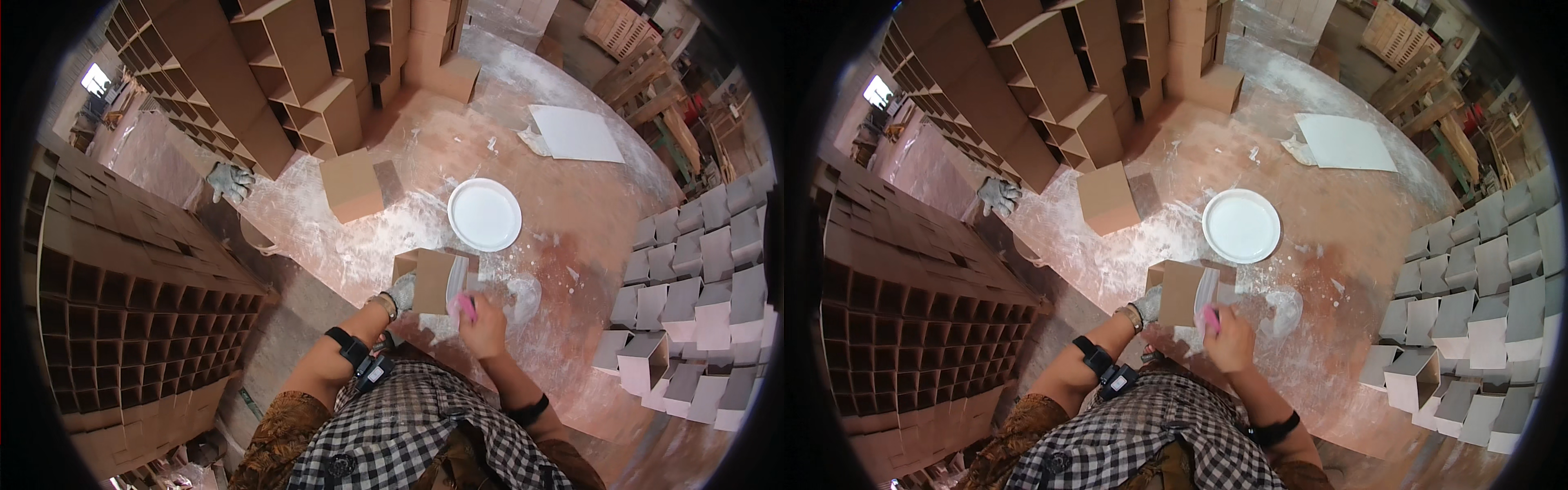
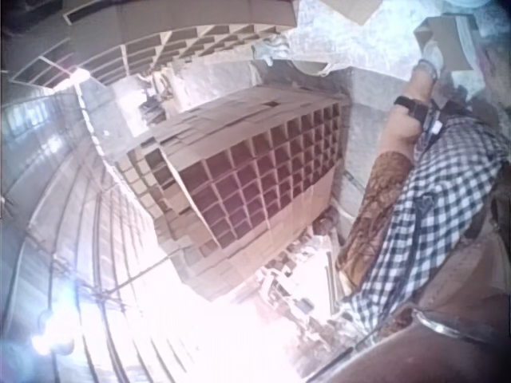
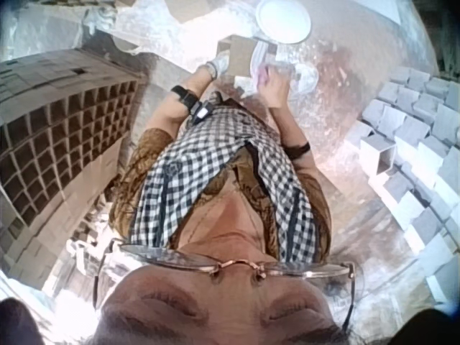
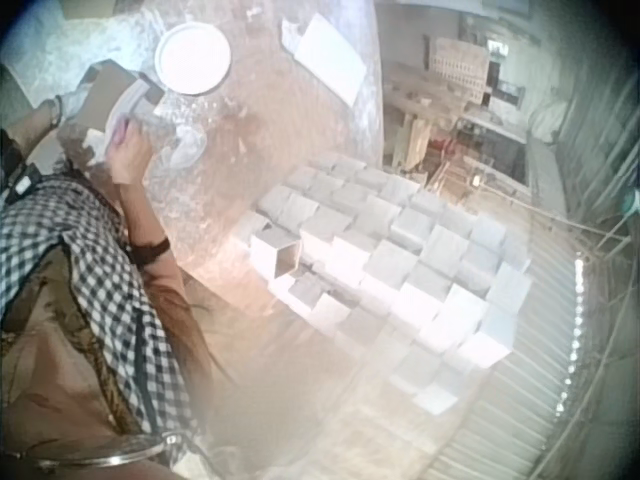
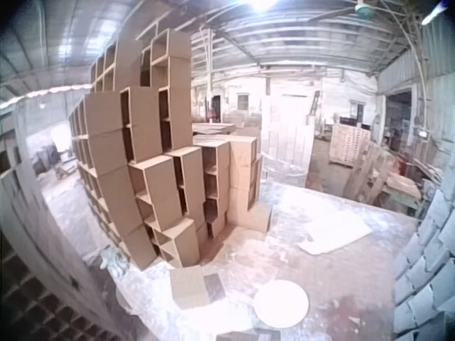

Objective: The recorder is polishing or applying a finish to the interior and exterior of small wooden box components using a cloth or pad.

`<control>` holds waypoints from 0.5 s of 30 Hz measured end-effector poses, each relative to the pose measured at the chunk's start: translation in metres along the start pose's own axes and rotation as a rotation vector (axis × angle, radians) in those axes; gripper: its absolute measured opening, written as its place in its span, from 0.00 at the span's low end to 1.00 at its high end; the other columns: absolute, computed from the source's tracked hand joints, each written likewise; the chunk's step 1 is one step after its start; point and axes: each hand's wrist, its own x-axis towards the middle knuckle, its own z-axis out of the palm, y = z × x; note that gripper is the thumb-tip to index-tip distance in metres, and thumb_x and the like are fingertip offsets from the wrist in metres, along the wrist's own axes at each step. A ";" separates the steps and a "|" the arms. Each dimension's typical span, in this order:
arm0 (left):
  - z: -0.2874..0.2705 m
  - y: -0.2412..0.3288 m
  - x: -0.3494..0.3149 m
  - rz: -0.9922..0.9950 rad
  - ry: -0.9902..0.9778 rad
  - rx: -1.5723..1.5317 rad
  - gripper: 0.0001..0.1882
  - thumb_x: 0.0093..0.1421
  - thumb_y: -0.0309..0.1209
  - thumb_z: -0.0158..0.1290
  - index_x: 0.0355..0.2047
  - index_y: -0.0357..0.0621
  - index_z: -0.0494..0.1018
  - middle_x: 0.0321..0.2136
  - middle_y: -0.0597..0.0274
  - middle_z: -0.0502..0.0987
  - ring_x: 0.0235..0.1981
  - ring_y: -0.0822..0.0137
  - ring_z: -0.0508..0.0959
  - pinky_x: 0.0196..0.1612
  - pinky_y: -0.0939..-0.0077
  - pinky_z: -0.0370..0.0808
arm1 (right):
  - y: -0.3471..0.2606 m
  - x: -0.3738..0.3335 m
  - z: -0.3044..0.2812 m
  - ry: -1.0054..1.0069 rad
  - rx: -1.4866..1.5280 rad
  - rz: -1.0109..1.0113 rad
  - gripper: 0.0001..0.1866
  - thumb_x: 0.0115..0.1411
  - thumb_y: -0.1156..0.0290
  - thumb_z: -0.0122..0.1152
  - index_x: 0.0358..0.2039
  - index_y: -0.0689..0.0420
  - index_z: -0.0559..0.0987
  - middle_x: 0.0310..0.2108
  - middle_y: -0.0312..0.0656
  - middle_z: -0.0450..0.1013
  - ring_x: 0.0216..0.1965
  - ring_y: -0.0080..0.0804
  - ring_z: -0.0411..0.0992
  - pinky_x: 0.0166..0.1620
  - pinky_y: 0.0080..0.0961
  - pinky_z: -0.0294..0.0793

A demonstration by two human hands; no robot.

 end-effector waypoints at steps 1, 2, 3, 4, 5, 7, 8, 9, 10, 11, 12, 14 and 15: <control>-0.001 0.002 0.000 -0.059 -0.083 -0.058 0.21 0.59 0.40 0.49 0.50 0.43 0.70 0.48 0.47 0.73 0.48 0.51 0.73 0.52 0.63 0.69 | 0.001 -0.006 -0.001 -0.011 -0.034 0.057 0.10 0.52 0.70 0.55 0.35 0.59 0.75 0.31 0.55 0.73 0.32 0.57 0.72 0.34 0.48 0.70; -0.002 0.003 0.000 -0.078 -0.133 -0.096 0.23 0.59 0.41 0.49 0.51 0.42 0.69 0.49 0.46 0.72 0.50 0.50 0.72 0.54 0.62 0.67 | 0.003 -0.009 -0.001 -0.051 -0.067 0.127 0.12 0.51 0.71 0.55 0.37 0.57 0.75 0.31 0.55 0.73 0.33 0.57 0.72 0.35 0.47 0.71; -0.001 0.005 0.001 -0.098 -0.144 -0.112 0.23 0.59 0.41 0.48 0.52 0.42 0.69 0.50 0.45 0.72 0.51 0.49 0.71 0.55 0.62 0.67 | 0.005 -0.006 0.000 -0.125 -0.114 0.238 0.14 0.51 0.72 0.55 0.40 0.55 0.76 0.31 0.55 0.74 0.35 0.57 0.73 0.37 0.46 0.71; 0.001 0.005 0.003 -0.077 -0.116 -0.103 0.23 0.59 0.41 0.48 0.52 0.42 0.68 0.50 0.45 0.71 0.51 0.49 0.70 0.55 0.62 0.66 | 0.009 0.002 0.002 -0.029 -0.117 0.231 0.14 0.51 0.72 0.55 0.40 0.55 0.76 0.30 0.55 0.74 0.34 0.57 0.73 0.36 0.46 0.71; 0.003 0.004 0.004 -0.040 -0.060 -0.087 0.24 0.60 0.42 0.47 0.52 0.42 0.68 0.51 0.45 0.71 0.52 0.48 0.70 0.56 0.62 0.65 | 0.016 0.024 0.006 0.031 -0.137 0.261 0.14 0.50 0.72 0.55 0.39 0.55 0.75 0.30 0.55 0.74 0.34 0.57 0.73 0.36 0.46 0.71; 0.010 0.002 0.006 0.057 0.103 -0.016 0.20 0.58 0.38 0.50 0.48 0.43 0.71 0.45 0.48 0.75 0.46 0.51 0.74 0.50 0.63 0.70 | 0.025 0.047 0.012 0.134 -0.136 0.264 0.13 0.50 0.72 0.55 0.39 0.55 0.75 0.30 0.55 0.73 0.33 0.57 0.72 0.36 0.47 0.70; 0.015 0.000 0.004 0.131 0.198 0.056 0.18 0.57 0.37 0.52 0.46 0.43 0.73 0.42 0.50 0.76 0.44 0.52 0.75 0.47 0.64 0.72 | 0.026 0.048 0.014 0.175 -0.113 0.245 0.12 0.50 0.72 0.55 0.38 0.55 0.75 0.30 0.56 0.73 0.32 0.58 0.72 0.35 0.47 0.70; 0.017 -0.003 0.005 0.084 0.181 -0.008 0.18 0.57 0.37 0.52 0.46 0.43 0.73 0.42 0.49 0.76 0.43 0.52 0.75 0.47 0.64 0.72 | 0.026 0.047 0.014 0.261 -0.071 0.150 0.11 0.50 0.72 0.55 0.37 0.55 0.75 0.30 0.56 0.73 0.32 0.58 0.72 0.35 0.48 0.70; 0.019 -0.005 0.005 0.060 0.169 -0.037 0.18 0.57 0.37 0.52 0.45 0.42 0.73 0.42 0.49 0.76 0.43 0.51 0.75 0.47 0.63 0.72 | 0.025 0.039 0.014 0.174 -0.091 0.167 0.12 0.51 0.72 0.55 0.37 0.56 0.74 0.30 0.55 0.73 0.32 0.57 0.72 0.34 0.48 0.70; 0.021 -0.007 0.003 0.054 0.166 -0.047 0.18 0.57 0.36 0.52 0.45 0.42 0.73 0.42 0.49 0.76 0.43 0.51 0.75 0.47 0.63 0.72 | 0.020 0.015 0.011 0.129 -0.095 0.109 0.12 0.51 0.71 0.56 0.38 0.57 0.73 0.30 0.54 0.73 0.32 0.57 0.72 0.34 0.48 0.70; 0.021 -0.009 0.003 -0.014 0.091 -0.119 0.20 0.58 0.38 0.50 0.48 0.42 0.71 0.45 0.47 0.74 0.47 0.49 0.73 0.51 0.62 0.68 | 0.015 -0.006 0.008 0.082 -0.098 0.052 0.13 0.51 0.70 0.56 0.38 0.58 0.72 0.30 0.54 0.73 0.32 0.56 0.72 0.33 0.48 0.70; 0.019 -0.009 0.003 -0.098 -0.041 -0.164 0.25 0.60 0.42 0.46 0.54 0.42 0.68 0.53 0.44 0.69 0.54 0.47 0.68 0.59 0.61 0.61 | 0.012 -0.022 0.004 0.025 -0.096 0.055 0.13 0.51 0.71 0.57 0.38 0.58 0.72 0.29 0.53 0.73 0.32 0.56 0.72 0.33 0.48 0.69; 0.018 -0.008 0.005 -0.119 -0.065 -0.209 0.25 0.60 0.42 0.47 0.54 0.42 0.67 0.53 0.43 0.69 0.55 0.46 0.67 0.60 0.60 0.61 | 0.012 -0.022 0.003 -0.049 -0.121 0.129 0.12 0.51 0.71 0.57 0.37 0.58 0.72 0.29 0.53 0.73 0.32 0.56 0.72 0.33 0.48 0.69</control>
